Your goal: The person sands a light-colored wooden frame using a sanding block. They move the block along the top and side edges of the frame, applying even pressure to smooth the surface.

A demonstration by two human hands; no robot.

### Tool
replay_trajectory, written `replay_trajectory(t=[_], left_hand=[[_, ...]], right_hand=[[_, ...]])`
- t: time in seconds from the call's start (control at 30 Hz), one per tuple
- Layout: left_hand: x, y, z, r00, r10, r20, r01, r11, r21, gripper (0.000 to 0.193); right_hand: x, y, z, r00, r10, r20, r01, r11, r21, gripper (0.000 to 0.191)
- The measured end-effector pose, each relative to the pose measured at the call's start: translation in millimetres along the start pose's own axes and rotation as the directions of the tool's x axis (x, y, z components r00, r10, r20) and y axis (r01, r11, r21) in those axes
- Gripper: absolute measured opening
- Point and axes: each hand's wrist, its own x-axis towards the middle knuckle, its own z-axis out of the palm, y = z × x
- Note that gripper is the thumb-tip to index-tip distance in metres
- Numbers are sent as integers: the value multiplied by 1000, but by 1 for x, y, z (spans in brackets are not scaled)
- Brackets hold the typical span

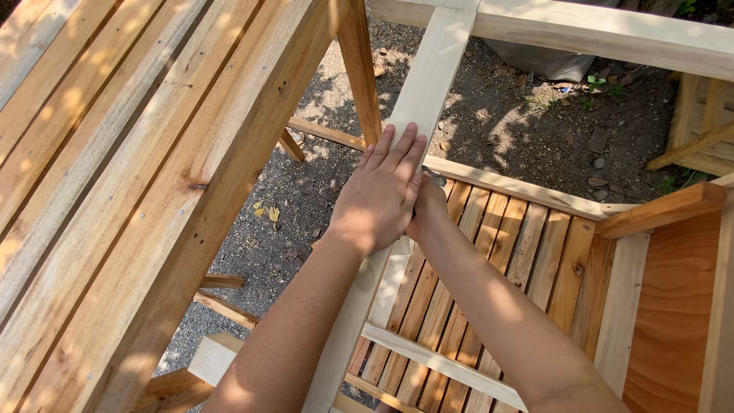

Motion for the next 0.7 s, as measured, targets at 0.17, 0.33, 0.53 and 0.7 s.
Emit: replay_trajectory(t=[0.17, 0.33, 0.53, 0.7], left_hand=[[1, 0, -2, 999, -2, 52, 1, 1000, 17, 63], [1, 0, -3, 999, -12, 48, 14, 999, -29, 56], [2, 2, -4, 1000, 3, 15, -3, 1000, -5, 57], [2, 5, -4, 999, -22, 30, 22, 1000, -1, 58]], right_hand=[[52, 32, -35, 997, 42, -59, -55, 970, -239, 57], [62, 35, -40, 974, 176, -143, -210, 937, -278, 59], [8, -10, -11, 969, -24, 245, -4, 994, 110, 50], [-16, -18, 1, 952, -157, 264, 143, 987, 70, 47]])
